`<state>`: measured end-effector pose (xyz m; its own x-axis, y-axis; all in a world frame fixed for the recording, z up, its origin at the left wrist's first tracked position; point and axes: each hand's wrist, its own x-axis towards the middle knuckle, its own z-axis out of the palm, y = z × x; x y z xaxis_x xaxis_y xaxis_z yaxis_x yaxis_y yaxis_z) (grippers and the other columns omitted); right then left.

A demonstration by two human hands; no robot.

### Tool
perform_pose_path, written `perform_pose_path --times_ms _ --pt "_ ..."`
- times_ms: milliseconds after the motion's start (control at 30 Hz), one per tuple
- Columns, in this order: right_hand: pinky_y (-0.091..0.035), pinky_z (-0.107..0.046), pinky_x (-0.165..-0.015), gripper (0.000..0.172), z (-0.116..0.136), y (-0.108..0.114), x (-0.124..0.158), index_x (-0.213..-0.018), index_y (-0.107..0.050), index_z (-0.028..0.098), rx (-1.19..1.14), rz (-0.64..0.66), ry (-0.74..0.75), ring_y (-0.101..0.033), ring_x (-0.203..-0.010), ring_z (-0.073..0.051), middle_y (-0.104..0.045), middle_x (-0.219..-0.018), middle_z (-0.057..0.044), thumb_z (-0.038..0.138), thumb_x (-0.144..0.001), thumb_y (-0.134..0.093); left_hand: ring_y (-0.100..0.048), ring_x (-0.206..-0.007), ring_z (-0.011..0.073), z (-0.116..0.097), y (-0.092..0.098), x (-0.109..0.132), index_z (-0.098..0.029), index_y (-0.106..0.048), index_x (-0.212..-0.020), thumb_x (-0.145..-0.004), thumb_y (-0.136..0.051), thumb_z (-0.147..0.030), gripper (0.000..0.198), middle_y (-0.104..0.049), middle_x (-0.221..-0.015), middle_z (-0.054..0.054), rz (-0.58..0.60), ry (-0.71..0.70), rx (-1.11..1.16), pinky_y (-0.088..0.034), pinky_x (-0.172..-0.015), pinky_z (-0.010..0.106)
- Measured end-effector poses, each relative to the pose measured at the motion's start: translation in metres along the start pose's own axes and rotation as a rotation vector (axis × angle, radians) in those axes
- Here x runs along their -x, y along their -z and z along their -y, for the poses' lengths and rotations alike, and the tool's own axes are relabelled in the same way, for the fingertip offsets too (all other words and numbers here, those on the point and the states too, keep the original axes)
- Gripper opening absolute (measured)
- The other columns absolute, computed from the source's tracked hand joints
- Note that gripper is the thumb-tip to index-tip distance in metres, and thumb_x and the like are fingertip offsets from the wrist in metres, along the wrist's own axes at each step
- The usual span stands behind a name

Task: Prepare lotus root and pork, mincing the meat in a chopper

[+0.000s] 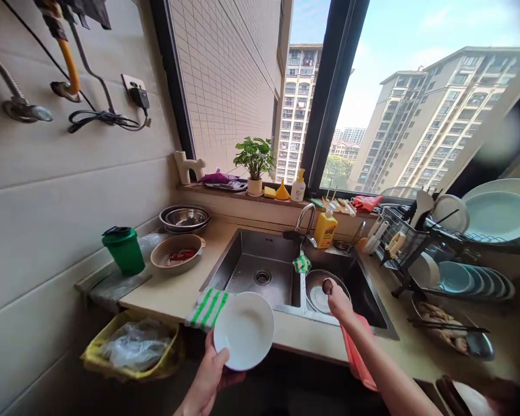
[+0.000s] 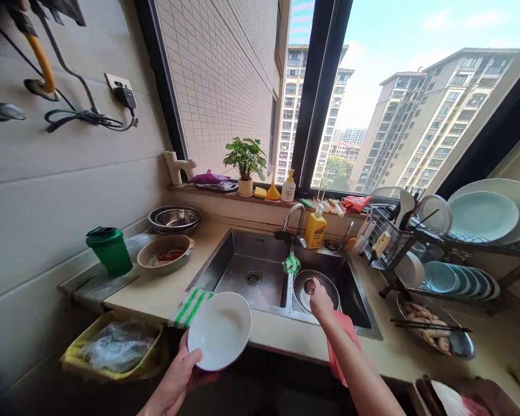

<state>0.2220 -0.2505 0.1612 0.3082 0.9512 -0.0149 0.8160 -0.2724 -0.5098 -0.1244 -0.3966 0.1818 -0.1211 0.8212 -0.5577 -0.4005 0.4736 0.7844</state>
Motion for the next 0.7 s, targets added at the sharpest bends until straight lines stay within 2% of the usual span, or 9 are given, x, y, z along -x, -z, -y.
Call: perform_pose_path --times_ms 67,133,200,267,400,500,600,700 --pt "-0.043 -0.032 -0.080 0.053 0.020 -0.008 -0.083 -0.140 -0.034 0.017 0.146 0.038 0.001 -0.061 -0.095 -0.022 -0.054 -0.118 -0.017 0.016 -0.087 -0.034 -0.065 -0.067 0.0181 -0.011 -0.037 -0.039 -0.035 -0.019 -0.138 -0.073 -0.053 -0.010 0.077 -0.059 -0.108 0.007 -0.005 0.034 0.022 -0.056 -0.057 0.034" --pt "-0.044 -0.035 -0.080 0.057 0.039 -0.017 -0.153 -0.145 -0.024 0.016 0.252 0.081 0.003 -0.063 -0.097 -0.024 -0.051 -0.120 -0.021 0.014 -0.088 -0.033 -0.064 -0.065 0.0176 -0.023 -0.071 -0.076 -0.033 -0.020 -0.137 -0.072 -0.052 -0.010 0.076 -0.059 -0.106 0.008 0.001 0.063 0.042 -0.055 -0.055 0.032" --pt "-0.045 -0.038 -0.080 0.057 0.051 -0.027 -0.206 -0.146 -0.020 0.019 0.349 0.131 0.026 -0.063 -0.099 -0.026 -0.053 -0.117 -0.021 0.014 -0.090 -0.031 -0.063 -0.061 0.0164 -0.036 -0.100 -0.112 -0.031 -0.022 -0.136 -0.072 -0.052 -0.011 0.074 -0.061 -0.103 0.008 -0.001 0.079 0.045 -0.054 -0.052 0.029" --pt "-0.045 -0.039 -0.081 0.056 0.057 -0.037 -0.242 -0.147 -0.016 0.022 0.432 0.184 0.059 -0.064 -0.100 -0.027 -0.056 -0.114 -0.020 0.016 -0.093 -0.030 -0.062 -0.057 0.0147 -0.047 -0.125 -0.147 -0.029 -0.022 -0.136 -0.071 -0.053 -0.012 0.074 -0.061 -0.103 0.009 -0.003 0.087 0.023 -0.053 -0.049 0.028" --pt "-0.046 -0.040 -0.081 0.059 0.055 -0.050 -0.278 -0.148 -0.010 0.020 0.549 0.268 0.114 -0.064 -0.099 -0.027 -0.062 -0.110 -0.021 0.016 -0.093 -0.030 -0.060 -0.054 0.0132 -0.063 -0.165 -0.215 -0.029 -0.020 -0.137 -0.073 -0.050 -0.014 0.072 -0.059 -0.112 0.013 0.003 0.114 -0.090 -0.053 -0.049 0.030" --pt "-0.046 -0.039 -0.082 0.058 0.055 -0.046 -0.289 -0.147 -0.016 0.020 0.572 0.309 0.149 -0.063 -0.102 -0.027 -0.064 -0.109 -0.020 0.011 -0.091 -0.029 -0.060 -0.056 0.0151 -0.067 -0.191 -0.255 -0.027 -0.018 -0.138 -0.075 -0.048 -0.016 0.071 -0.055 -0.118 0.016 0.003 0.110 -0.176 -0.054 -0.053 0.036" --pt "-0.046 -0.040 -0.082 0.056 0.061 -0.035 -0.292 -0.144 -0.025 0.019 0.553 0.329 0.163 -0.063 -0.102 -0.029 -0.065 -0.104 -0.019 0.007 -0.089 -0.029 -0.061 -0.060 0.0173 -0.068 -0.210 -0.282 -0.028 -0.018 -0.139 -0.077 -0.048 -0.019 0.070 -0.053 -0.121 0.017 0.014 0.092 -0.216 -0.054 -0.060 0.041" --pt "-0.046 -0.044 -0.083 0.051 0.072 -0.032 -0.278 -0.139 -0.034 0.012 0.503 0.322 0.155 -0.062 -0.102 -0.031 -0.060 -0.110 -0.023 0.004 -0.089 -0.025 -0.061 -0.064 0.0187 -0.067 -0.218 -0.300 -0.029 -0.017 -0.140 -0.077 -0.050 -0.023 0.071 -0.053 -0.120 0.016 0.044 0.117 -0.229 -0.054 -0.063 0.042"
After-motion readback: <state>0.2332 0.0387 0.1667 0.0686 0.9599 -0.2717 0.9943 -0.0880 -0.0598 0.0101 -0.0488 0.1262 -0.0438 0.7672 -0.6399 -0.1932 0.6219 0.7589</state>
